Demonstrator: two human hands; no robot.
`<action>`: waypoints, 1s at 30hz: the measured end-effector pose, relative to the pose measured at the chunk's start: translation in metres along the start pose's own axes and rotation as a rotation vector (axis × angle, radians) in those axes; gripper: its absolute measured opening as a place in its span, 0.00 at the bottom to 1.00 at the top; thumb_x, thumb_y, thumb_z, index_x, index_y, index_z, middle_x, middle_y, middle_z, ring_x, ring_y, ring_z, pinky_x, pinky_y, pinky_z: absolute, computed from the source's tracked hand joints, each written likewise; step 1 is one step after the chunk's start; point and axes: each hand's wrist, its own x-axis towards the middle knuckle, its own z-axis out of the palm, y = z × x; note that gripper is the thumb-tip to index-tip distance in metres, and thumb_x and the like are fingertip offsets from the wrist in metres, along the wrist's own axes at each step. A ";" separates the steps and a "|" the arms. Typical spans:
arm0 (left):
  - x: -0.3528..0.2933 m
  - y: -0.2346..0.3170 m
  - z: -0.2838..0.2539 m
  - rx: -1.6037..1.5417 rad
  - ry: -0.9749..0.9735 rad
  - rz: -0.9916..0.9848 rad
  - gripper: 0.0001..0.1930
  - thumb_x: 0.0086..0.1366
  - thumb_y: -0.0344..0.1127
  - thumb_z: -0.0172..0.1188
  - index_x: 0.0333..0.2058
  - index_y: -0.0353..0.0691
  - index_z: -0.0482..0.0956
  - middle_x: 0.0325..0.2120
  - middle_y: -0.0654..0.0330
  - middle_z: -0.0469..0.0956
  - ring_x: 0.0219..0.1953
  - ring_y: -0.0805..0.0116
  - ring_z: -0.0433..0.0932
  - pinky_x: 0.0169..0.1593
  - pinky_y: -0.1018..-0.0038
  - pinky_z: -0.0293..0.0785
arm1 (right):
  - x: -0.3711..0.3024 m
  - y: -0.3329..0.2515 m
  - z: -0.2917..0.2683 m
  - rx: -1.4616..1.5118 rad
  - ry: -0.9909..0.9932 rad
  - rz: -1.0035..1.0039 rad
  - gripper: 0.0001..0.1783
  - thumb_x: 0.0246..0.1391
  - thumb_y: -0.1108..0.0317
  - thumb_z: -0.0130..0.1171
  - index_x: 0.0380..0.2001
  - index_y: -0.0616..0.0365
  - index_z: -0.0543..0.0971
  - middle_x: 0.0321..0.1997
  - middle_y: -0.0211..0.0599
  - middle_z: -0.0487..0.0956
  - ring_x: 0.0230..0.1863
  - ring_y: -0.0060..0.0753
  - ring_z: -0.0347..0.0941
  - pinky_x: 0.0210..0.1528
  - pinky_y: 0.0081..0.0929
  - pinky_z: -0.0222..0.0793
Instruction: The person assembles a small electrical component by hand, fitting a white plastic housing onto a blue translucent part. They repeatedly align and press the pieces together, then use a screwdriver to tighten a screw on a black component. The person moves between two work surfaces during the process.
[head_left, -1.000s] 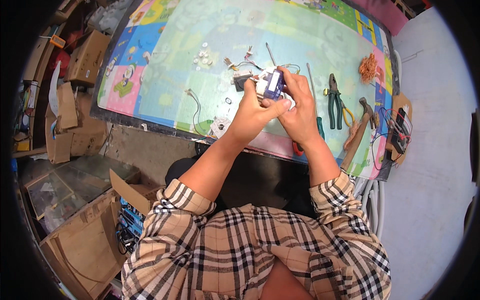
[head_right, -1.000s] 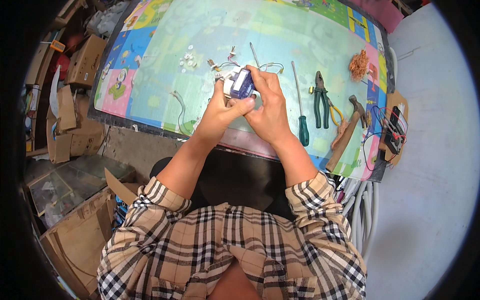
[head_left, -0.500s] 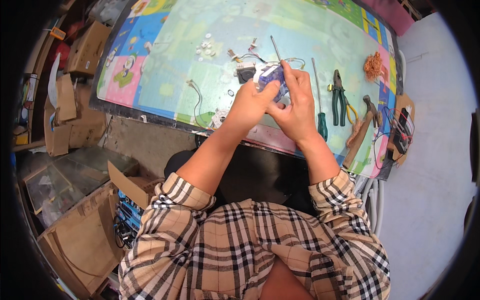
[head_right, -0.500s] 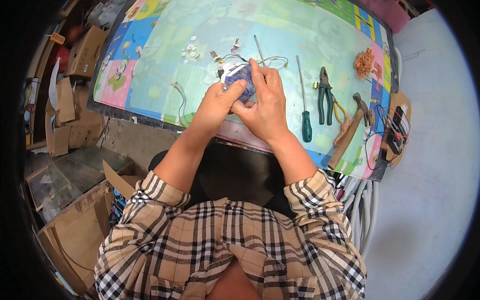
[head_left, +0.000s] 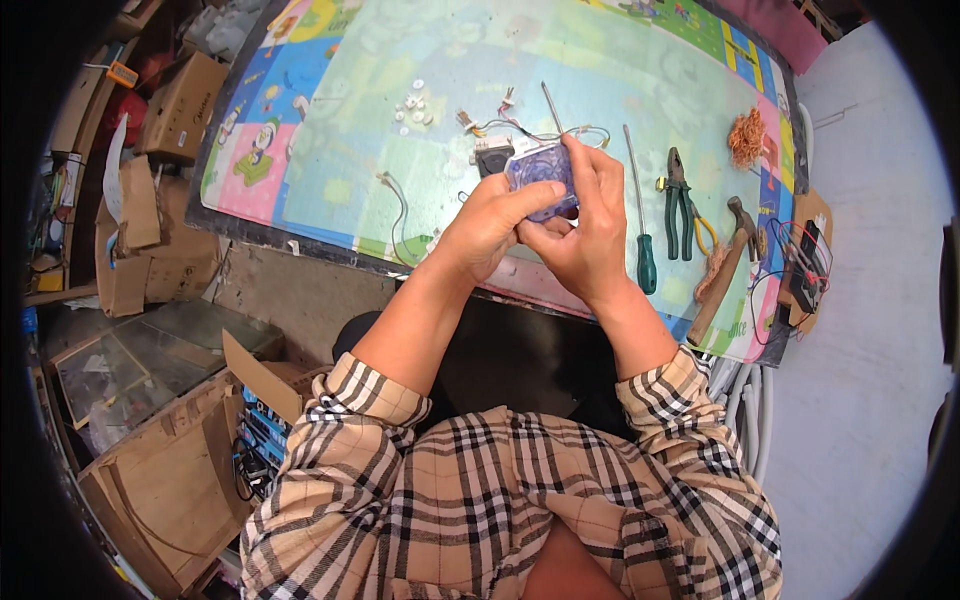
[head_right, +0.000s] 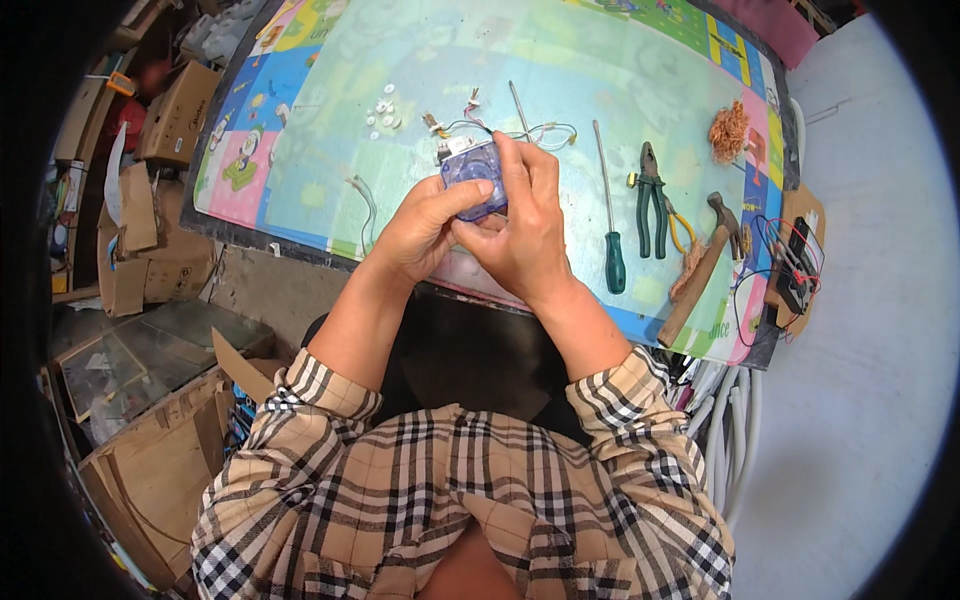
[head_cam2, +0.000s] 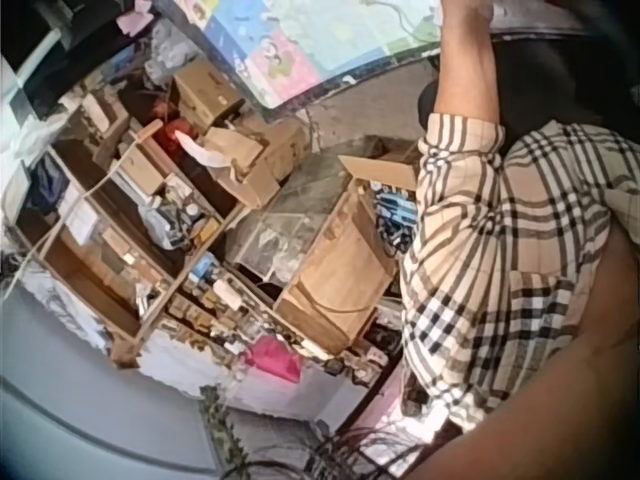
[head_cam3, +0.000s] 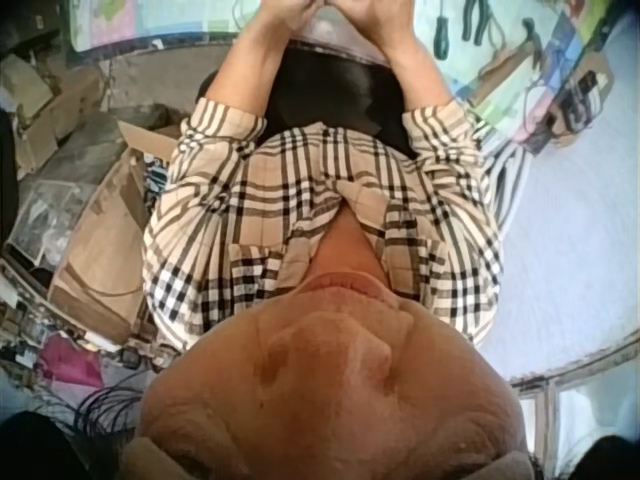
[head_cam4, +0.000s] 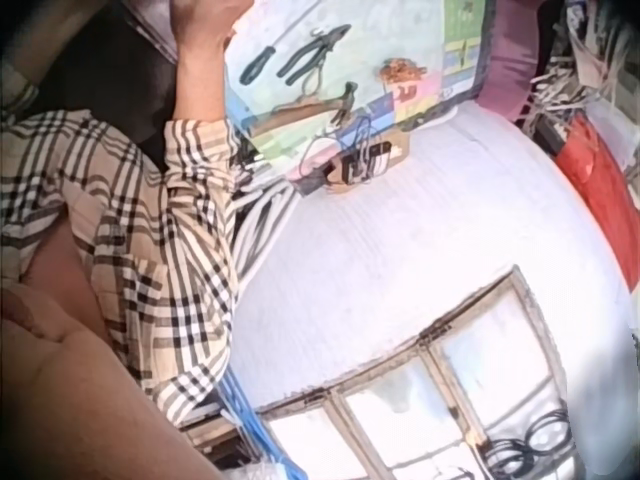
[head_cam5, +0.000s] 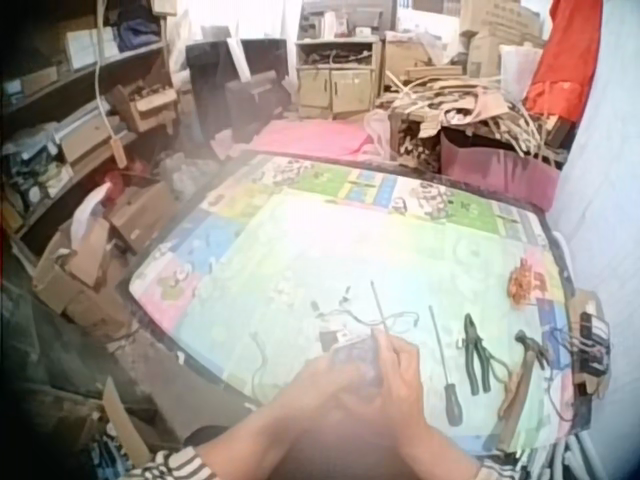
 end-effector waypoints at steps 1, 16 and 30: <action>0.000 0.001 0.001 0.004 0.002 -0.002 0.14 0.66 0.31 0.55 0.48 0.32 0.73 0.40 0.58 0.78 0.40 0.71 0.79 0.44 0.74 0.77 | 0.000 0.000 0.000 0.009 0.001 -0.002 0.46 0.30 0.71 0.73 0.58 0.67 0.67 0.53 0.50 0.68 0.52 0.48 0.68 0.45 0.35 0.75; -0.003 0.007 0.000 0.069 -0.015 -0.015 0.19 0.65 0.35 0.59 0.51 0.32 0.70 0.42 0.57 0.77 0.40 0.71 0.79 0.44 0.74 0.77 | 0.002 -0.003 -0.004 0.061 0.002 0.010 0.45 0.31 0.72 0.74 0.58 0.66 0.69 0.51 0.50 0.70 0.51 0.46 0.70 0.49 0.34 0.72; -0.003 0.006 0.012 0.156 0.125 0.171 0.19 0.65 0.36 0.58 0.51 0.34 0.71 0.42 0.59 0.76 0.41 0.73 0.76 0.42 0.76 0.75 | 0.002 -0.003 -0.003 0.112 0.019 0.003 0.44 0.32 0.75 0.71 0.59 0.68 0.67 0.52 0.51 0.66 0.48 0.46 0.71 0.45 0.33 0.74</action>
